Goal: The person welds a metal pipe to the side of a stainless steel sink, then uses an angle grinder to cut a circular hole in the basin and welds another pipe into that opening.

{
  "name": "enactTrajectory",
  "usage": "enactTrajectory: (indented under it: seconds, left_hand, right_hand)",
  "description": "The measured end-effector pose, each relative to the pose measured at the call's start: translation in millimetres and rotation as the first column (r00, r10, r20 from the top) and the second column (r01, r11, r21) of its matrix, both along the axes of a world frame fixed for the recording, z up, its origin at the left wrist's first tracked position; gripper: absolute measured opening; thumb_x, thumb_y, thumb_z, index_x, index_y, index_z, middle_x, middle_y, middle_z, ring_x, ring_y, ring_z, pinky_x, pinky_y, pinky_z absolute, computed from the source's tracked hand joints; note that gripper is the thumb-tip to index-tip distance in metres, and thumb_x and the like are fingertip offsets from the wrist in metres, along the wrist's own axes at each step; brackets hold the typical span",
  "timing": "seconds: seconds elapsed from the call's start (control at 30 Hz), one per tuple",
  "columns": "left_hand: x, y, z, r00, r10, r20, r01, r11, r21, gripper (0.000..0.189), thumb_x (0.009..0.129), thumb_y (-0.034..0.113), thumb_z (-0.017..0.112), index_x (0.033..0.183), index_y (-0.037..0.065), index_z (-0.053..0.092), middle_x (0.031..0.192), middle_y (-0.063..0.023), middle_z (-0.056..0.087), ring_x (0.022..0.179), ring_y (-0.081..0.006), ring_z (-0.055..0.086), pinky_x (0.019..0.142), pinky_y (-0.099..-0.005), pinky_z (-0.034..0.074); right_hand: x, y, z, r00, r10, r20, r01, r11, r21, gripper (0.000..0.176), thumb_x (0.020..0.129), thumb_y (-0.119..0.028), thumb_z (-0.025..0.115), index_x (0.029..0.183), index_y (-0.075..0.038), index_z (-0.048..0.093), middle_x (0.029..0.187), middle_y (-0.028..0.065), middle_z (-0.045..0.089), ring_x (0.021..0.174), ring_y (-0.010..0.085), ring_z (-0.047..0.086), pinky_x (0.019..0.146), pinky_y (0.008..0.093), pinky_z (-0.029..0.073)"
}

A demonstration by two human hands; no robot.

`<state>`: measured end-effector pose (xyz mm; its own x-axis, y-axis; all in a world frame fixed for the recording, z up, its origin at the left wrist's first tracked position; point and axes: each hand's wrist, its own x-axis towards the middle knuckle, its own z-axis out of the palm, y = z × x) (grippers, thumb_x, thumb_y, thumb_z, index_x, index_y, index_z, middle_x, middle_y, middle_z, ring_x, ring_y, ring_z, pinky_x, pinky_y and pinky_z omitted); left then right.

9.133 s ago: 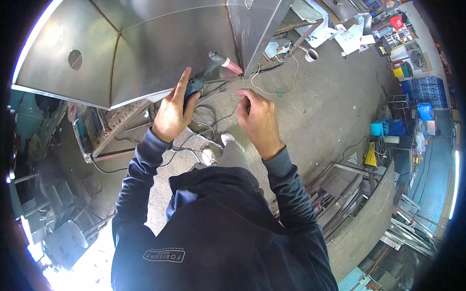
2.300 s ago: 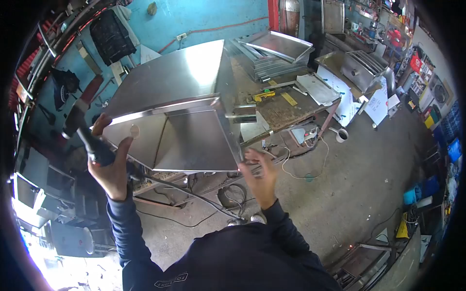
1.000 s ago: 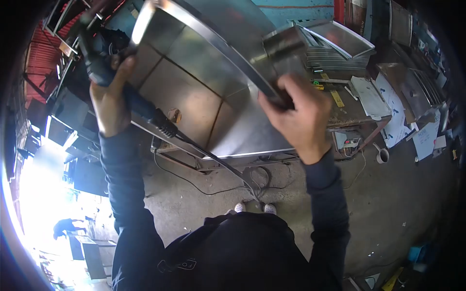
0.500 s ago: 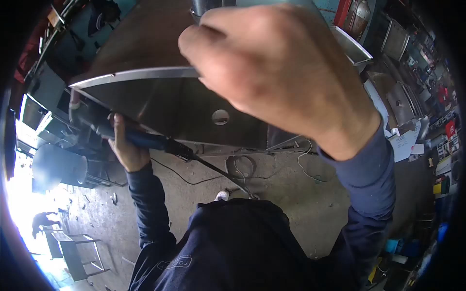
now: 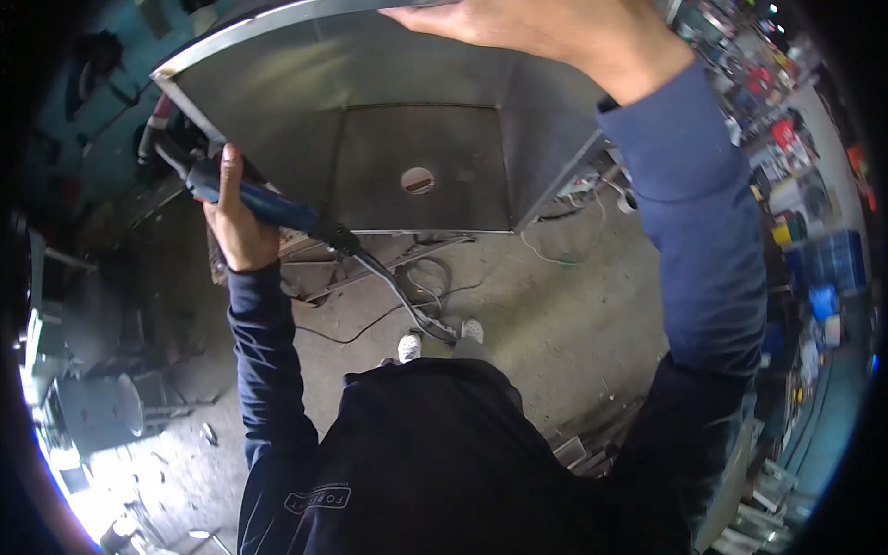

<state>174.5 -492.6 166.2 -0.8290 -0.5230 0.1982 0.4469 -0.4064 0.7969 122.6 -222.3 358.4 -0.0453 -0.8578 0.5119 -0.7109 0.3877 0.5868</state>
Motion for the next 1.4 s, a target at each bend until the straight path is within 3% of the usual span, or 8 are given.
enactTrajectory:
  seconds: [0.07,0.5,0.67,0.83,0.9,1.13,1.17,1.4]
  left_hand:
    - [2,-5,-5,0.999,-0.032,-0.009,0.032,0.999,0.005,0.021,0.090,0.016,0.078,0.090,0.012,0.057,0.077,0.0052,0.052,0.065,-0.0057,0.049,0.058,-0.0225,0.038]
    - [3,-25,-28,0.988,0.010,-0.152,-0.053,0.957,-0.284,0.040,0.091,0.012,0.076,0.126,-0.001,0.062,0.095,-0.0016,0.064,0.082,-0.0097,0.058,0.072,-0.0245,0.045]
    - [1,-33,-23,0.988,0.000,-0.156,-0.052,0.943,-0.330,0.021,0.090,0.013,0.077,0.106,0.005,0.065,0.096,-0.0039,0.066,0.091,-0.0134,0.064,0.078,-0.0271,0.050]
    - [2,-22,-28,0.996,0.093,0.002,-0.089,0.957,-0.275,0.023,0.086,0.013,0.081,0.097,0.009,0.061,0.088,0.0001,0.062,0.080,-0.0106,0.057,0.075,-0.0274,0.046]
    - [-1,-21,-29,0.995,0.087,-0.052,-0.099,0.942,-0.321,0.024,0.088,0.015,0.079,0.101,0.009,0.061,0.090,0.0006,0.061,0.080,-0.0104,0.057,0.073,-0.0281,0.048]
    - [-17,-40,-23,0.996,0.086,-0.021,-0.088,0.919,-0.383,0.022,0.090,0.021,0.078,0.099,0.010,0.062,0.084,0.0011,0.060,0.071,-0.0101,0.058,0.060,-0.0277,0.049]
    - [-18,-36,-16,0.998,0.066,0.007,-0.059,0.932,-0.358,0.021,0.090,0.021,0.079,0.096,0.010,0.062,0.081,0.0015,0.059,0.068,-0.0101,0.058,0.057,-0.0274,0.048]
    - [-18,-21,-17,0.992,0.110,-0.057,-0.122,0.941,-0.316,0.016,0.090,0.012,0.078,0.089,0.012,0.062,0.080,0.0018,0.061,0.066,-0.0091,0.057,0.060,-0.0257,0.046]
  right_hand:
    - [3,-3,-1,0.980,0.199,0.031,-0.195,0.976,-0.100,0.022,0.071,-0.009,0.082,0.080,-0.001,0.064,0.068,0.0052,0.059,0.055,0.0151,0.059,0.048,0.0277,0.050]
    - [8,0,-15,0.995,-0.033,0.094,0.048,0.985,-0.166,0.025,0.077,-0.013,0.084,0.087,-0.002,0.064,0.077,0.0055,0.065,0.067,0.0157,0.064,0.058,0.0282,0.056]
    - [4,-1,-18,0.999,-0.035,-0.016,0.031,0.981,-0.190,0.021,0.076,-0.010,0.082,0.084,-0.002,0.064,0.073,0.0081,0.065,0.062,0.0171,0.063,0.057,0.0336,0.055]
    - [26,-6,-25,0.898,-0.226,0.377,0.332,0.910,-0.247,0.015,0.078,-0.005,0.078,0.075,-0.001,0.064,0.060,0.0082,0.061,0.049,0.0149,0.057,0.048,0.0270,0.050]
    - [27,-2,-47,0.994,0.094,0.047,-0.073,0.941,-0.331,0.019,0.083,-0.002,0.071,0.069,-0.003,0.059,0.054,0.0063,0.054,0.046,0.0112,0.051,0.041,0.0236,0.042]
    - [6,-14,-40,0.997,-0.075,0.006,0.073,0.937,-0.342,0.026,0.087,-0.003,0.067,0.065,-0.005,0.054,0.050,0.0041,0.046,0.042,0.0101,0.045,0.037,0.0241,0.038]
    - [2,-19,-32,0.947,-0.312,0.074,0.321,0.916,-0.242,0.032,0.090,-0.005,0.064,0.062,-0.006,0.050,0.048,0.0005,0.039,0.040,0.0094,0.039,0.035,0.0255,0.034]
    - [-10,-4,-25,0.983,-0.161,0.084,0.179,0.934,-0.308,0.006,0.083,-0.008,0.073,0.087,-0.003,0.073,0.072,0.0074,0.068,0.056,0.0160,0.062,0.053,0.0312,0.054]
